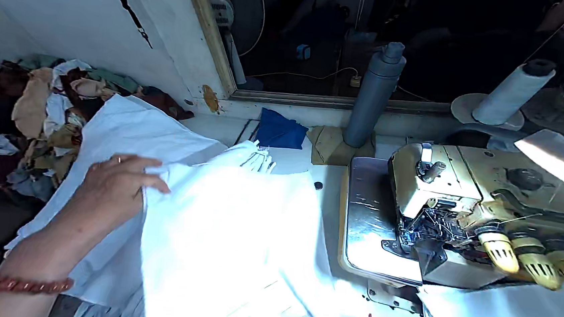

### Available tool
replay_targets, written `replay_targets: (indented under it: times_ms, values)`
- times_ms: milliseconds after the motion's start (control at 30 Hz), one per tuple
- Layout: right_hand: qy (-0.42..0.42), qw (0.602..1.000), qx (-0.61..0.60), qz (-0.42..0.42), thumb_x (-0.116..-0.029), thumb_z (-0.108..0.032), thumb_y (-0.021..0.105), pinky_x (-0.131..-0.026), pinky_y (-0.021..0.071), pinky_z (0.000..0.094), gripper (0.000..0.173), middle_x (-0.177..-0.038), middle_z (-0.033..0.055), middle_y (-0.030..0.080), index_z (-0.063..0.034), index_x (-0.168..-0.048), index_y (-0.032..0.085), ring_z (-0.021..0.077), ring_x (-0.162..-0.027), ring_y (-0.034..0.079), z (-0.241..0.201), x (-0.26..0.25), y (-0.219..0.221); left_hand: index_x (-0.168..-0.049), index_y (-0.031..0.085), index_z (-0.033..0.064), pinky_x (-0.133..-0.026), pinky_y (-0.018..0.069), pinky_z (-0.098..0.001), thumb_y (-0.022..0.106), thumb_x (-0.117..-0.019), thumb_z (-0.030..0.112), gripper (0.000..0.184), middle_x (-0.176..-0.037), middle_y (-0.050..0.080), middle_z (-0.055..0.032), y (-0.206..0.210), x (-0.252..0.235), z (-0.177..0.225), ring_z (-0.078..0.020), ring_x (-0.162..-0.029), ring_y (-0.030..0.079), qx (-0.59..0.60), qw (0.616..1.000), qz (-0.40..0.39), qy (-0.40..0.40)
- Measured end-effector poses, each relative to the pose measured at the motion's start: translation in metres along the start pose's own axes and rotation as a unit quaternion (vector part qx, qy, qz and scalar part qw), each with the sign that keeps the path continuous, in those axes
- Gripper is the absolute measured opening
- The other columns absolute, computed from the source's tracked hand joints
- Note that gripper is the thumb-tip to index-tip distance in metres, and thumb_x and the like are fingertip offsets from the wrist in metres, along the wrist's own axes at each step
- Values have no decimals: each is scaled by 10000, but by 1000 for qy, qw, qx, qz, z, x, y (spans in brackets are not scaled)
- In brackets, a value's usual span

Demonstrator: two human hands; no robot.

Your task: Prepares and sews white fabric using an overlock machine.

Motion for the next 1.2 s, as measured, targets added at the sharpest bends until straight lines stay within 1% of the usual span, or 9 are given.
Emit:
replay_targets:
  times_ms: [133,233,333,533,633,733,867,967,1200]
  values:
    - [40,971,236,20,-981,-326,675,-1150,402,561,440,-1418,195,621,12,-1262,692,403,-1380,531,102,-2,22,-1010,813,73,-1106,259,-771,524,-854,-213,435,-1254,695,-229,12,13,22,-511,-1286,554,-58,996,-11,-63]
    - [31,970,238,48,-987,-228,667,-1199,336,562,352,-1456,179,596,-5,-1257,707,382,-1431,479,115,8,31,-1018,786,6,-1118,326,-711,549,-927,-13,255,-1215,705,-231,34,-15,94,-452,-1224,621,8,999,39,1]
    - [27,972,223,68,-1001,-199,640,-1206,330,550,323,-1443,179,607,-9,-1251,712,377,-1427,487,115,10,29,-1067,794,21,-1148,354,-647,651,-979,101,186,-1246,713,-197,107,-54,142,-383,-1265,624,107,993,-46,12]
    - [35,976,199,85,-1022,-179,602,-1208,321,550,296,-1421,185,623,3,-1224,721,380,-1416,499,116,10,27,-1493,513,23,-1181,235,-637,667,-990,410,653,-1439,584,-218,211,-113,175,-396,-1381,501,87,957,-256,-107]
    - [36,979,169,106,-1024,-168,599,-1209,325,539,291,-1404,196,632,17,-1213,720,379,-1401,515,116,10,22,-1169,727,37,-1058,370,-646,752,-933,346,389,-1095,726,-196,226,-128,184,-384,-1118,651,127,936,-302,-126]
    - [36,974,126,186,-993,-177,644,-1187,389,468,333,-1390,265,615,63,-1218,695,359,-1357,563,113,13,8,-958,756,20,-964,418,-643,764,-933,245,227,-930,714,-177,209,-134,193,-359,-977,657,222,923,-304,-82]
    - [45,950,132,280,-988,-230,668,-1156,429,380,463,-1394,319,584,102,-1307,625,340,-1360,558,103,17,-11,-810,751,39,-709,490,-362,774,-895,125,123,-817,693,-38,142,-121,200,-134,-769,623,332,923,-190,32]
    - [53,938,166,301,-985,-241,663,-1153,427,377,531,-1357,343,599,156,-1328,585,369,-1347,567,99,15,-12,-780,771,122,-790,495,-241,750,-864,203,118,-805,693,75,105,-105,199,-14,-824,633,341,925,-108,129]
    - [11,937,147,317,-1008,-256,639,-1231,300,318,706,-1475,396,458,237,-1439,376,302,-1488,410,87,5,-11,-738,780,179,-1111,447,-340,759,-817,240,102,-777,722,122,65,-76,192,1,-857,688,368,915,-62,151]
Point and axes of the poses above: each hand's wrist, its own x-axis away from the middle knuckle, its own y-axis out of the palm, z = x × y, the point moved 10 cm from there along -x, towards the middle knuckle
